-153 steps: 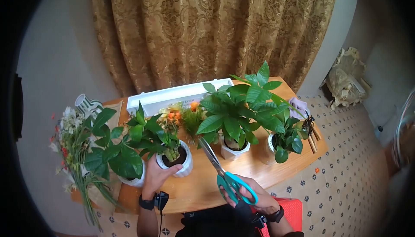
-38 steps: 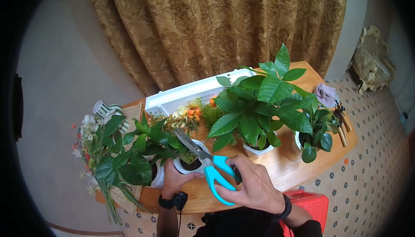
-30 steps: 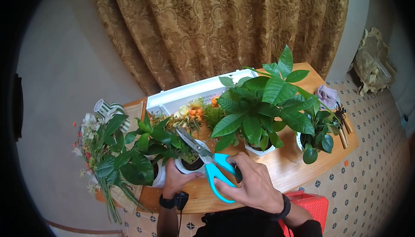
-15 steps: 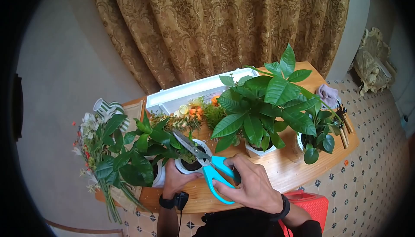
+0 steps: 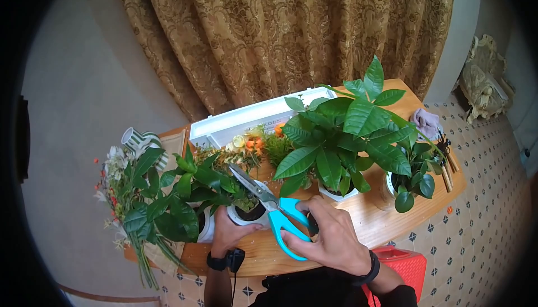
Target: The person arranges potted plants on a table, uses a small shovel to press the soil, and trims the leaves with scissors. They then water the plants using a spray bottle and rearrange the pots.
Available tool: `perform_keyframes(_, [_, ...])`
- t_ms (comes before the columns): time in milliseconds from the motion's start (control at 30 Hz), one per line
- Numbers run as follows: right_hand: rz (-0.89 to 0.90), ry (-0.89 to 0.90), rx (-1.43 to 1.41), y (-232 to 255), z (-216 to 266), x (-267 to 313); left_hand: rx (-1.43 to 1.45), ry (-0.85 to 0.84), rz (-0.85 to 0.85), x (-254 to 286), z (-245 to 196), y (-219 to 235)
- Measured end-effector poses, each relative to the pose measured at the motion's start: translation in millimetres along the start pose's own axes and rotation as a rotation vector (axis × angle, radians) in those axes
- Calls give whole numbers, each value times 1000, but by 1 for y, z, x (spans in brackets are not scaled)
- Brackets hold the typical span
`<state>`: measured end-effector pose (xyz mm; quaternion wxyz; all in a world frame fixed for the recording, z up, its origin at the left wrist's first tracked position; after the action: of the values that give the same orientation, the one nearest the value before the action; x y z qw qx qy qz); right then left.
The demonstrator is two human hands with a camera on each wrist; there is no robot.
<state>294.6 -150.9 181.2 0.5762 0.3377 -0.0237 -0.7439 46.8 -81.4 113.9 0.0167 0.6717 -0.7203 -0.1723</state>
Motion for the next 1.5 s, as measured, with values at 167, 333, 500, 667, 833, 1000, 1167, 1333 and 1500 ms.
perform_keyframes(167, [-6,-10,31,8,10,-6,201,150,-34,0,4,-5])
perform_keyframes(333, [-71,-26,-6,7,12,-13,226,148,-32,-2,0,-6])
perform_keyframes(500, [-78,-134,-138,1,14,-20,195,115,-64,0,5,-6])
perform_keyframes(667, [77,-287,-383,-14,3,-26,175,80,-56,-1,4,-6])
perform_keyframes(833, [130,-330,-473,-16,4,-27,177,111,-80,1,7,-7])
perform_keyframes(1000, [152,-320,-425,-17,2,-25,190,114,-77,1,9,-6])
perform_keyframes(1167, [150,-316,-408,-17,1,-24,233,98,-51,0,9,-7])
perform_keyframes(1333, [150,-329,-412,-16,3,-24,171,36,-56,0,8,-5])
perform_keyframes(1500, [123,-310,-431,-14,1,-23,186,75,-44,0,8,-4])
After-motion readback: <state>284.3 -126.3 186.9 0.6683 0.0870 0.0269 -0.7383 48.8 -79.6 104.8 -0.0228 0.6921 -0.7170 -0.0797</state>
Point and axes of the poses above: each hand's wrist, its own x-axis away from the middle knuckle, its own y-axis out of the back of the hand, z = x × y, the point moved 1 cm from there along -x, towards the middle knuckle, and after that the axes turned 13 degrees about -z, right-handed, at the moved point
